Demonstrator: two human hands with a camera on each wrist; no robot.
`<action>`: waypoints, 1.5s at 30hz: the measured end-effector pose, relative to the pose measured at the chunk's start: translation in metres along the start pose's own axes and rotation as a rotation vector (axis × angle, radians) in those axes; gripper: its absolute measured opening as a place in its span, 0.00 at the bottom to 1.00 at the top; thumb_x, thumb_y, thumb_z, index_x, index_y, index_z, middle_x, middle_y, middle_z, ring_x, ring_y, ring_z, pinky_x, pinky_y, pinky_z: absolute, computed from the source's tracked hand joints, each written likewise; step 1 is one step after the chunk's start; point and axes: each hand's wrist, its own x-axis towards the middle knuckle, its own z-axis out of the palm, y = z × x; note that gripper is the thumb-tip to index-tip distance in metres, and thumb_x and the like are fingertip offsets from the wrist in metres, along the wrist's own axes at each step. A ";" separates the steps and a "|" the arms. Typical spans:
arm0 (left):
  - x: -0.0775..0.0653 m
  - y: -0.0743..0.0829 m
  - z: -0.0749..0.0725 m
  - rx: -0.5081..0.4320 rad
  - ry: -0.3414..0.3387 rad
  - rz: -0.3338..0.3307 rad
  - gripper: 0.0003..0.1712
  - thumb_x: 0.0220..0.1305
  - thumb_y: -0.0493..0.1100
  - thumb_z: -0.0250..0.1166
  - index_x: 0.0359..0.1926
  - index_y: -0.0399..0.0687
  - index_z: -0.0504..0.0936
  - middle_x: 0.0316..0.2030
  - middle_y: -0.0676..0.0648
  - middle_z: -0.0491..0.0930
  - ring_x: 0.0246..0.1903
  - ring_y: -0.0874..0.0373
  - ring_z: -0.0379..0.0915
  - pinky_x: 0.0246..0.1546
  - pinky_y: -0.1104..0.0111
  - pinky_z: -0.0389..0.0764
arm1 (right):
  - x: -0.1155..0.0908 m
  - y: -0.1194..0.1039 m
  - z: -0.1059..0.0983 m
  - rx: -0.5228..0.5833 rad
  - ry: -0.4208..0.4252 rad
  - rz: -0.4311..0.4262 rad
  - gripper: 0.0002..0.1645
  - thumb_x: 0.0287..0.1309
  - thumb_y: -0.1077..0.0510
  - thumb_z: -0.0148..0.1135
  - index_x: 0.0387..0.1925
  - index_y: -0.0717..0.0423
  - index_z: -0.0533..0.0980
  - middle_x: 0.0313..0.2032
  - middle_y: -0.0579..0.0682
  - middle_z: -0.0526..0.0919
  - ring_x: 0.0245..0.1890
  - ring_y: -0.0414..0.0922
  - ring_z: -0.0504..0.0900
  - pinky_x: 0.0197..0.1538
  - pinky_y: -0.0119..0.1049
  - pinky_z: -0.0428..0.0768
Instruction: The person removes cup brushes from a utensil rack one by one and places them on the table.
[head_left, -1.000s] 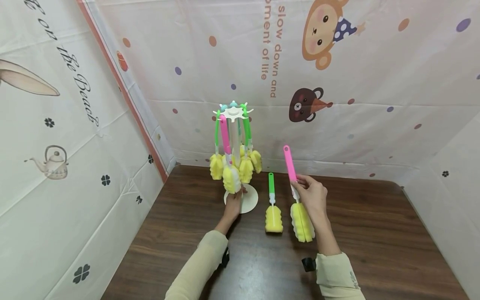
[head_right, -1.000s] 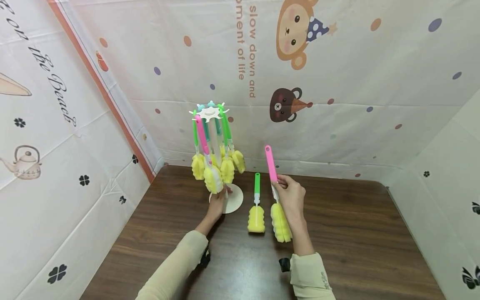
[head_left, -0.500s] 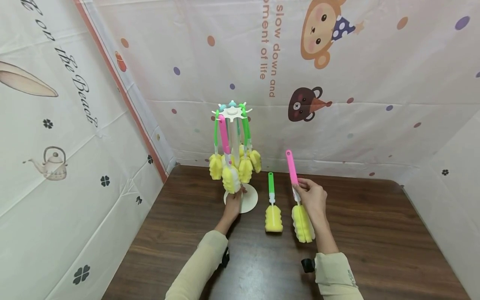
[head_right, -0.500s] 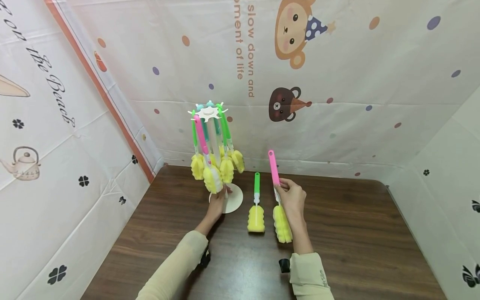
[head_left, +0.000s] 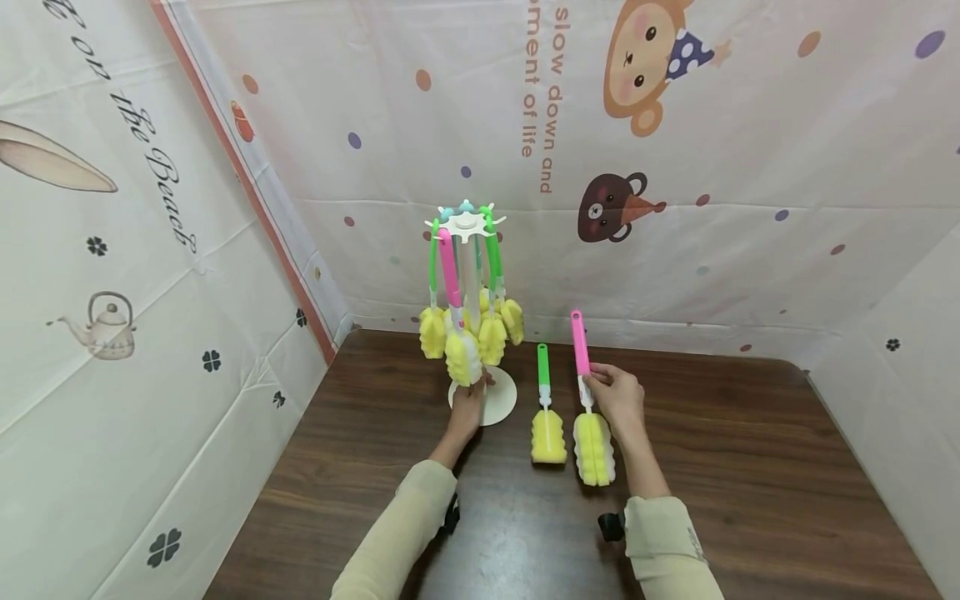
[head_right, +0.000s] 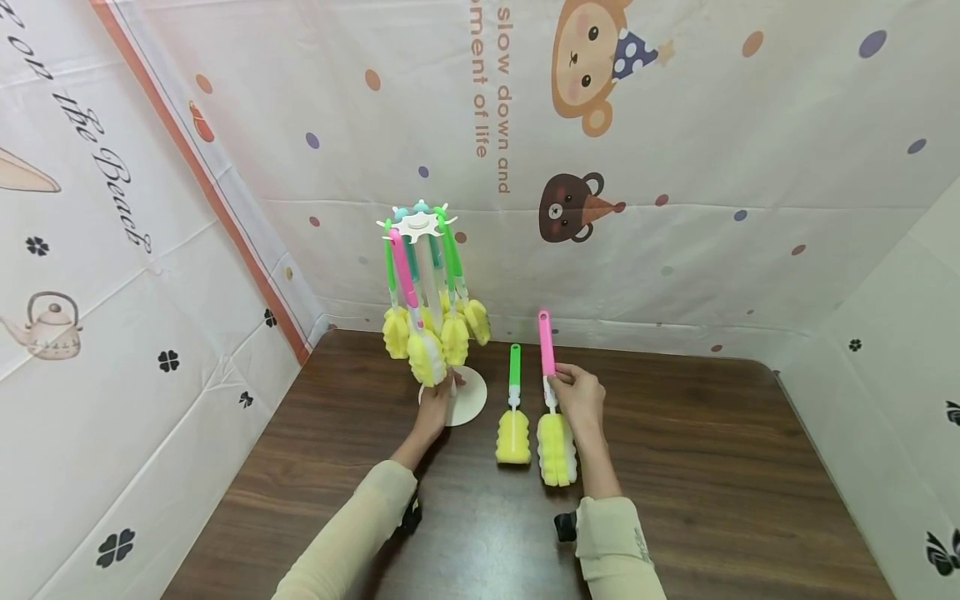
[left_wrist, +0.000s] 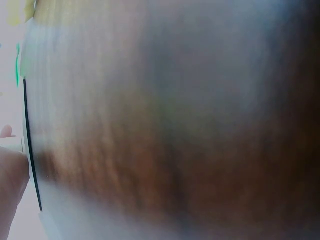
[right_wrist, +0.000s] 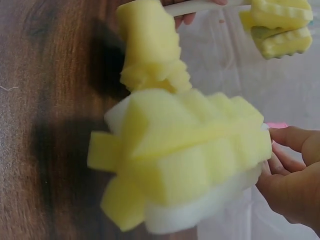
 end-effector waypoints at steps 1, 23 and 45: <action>0.002 -0.005 0.001 0.002 0.003 -0.001 0.22 0.82 0.40 0.47 0.52 0.21 0.78 0.51 0.22 0.77 0.60 0.30 0.70 0.66 0.44 0.66 | 0.001 0.002 0.001 0.004 0.001 0.003 0.21 0.68 0.58 0.65 0.58 0.64 0.80 0.49 0.62 0.87 0.30 0.38 0.82 0.28 0.25 0.76; 0.012 -0.033 0.003 0.044 0.052 0.041 0.28 0.81 0.53 0.49 0.49 0.29 0.82 0.50 0.32 0.81 0.58 0.38 0.73 0.65 0.46 0.67 | 0.023 0.013 0.015 0.052 0.000 0.025 0.20 0.67 0.59 0.65 0.57 0.66 0.80 0.48 0.63 0.87 0.31 0.38 0.84 0.29 0.26 0.77; -0.003 0.009 -0.003 0.058 -0.016 0.020 0.23 0.83 0.44 0.48 0.50 0.25 0.80 0.51 0.24 0.77 0.58 0.31 0.71 0.64 0.46 0.69 | 0.036 0.029 0.036 0.063 -0.038 0.160 0.22 0.69 0.55 0.63 0.59 0.63 0.80 0.48 0.61 0.86 0.34 0.41 0.77 0.33 0.30 0.74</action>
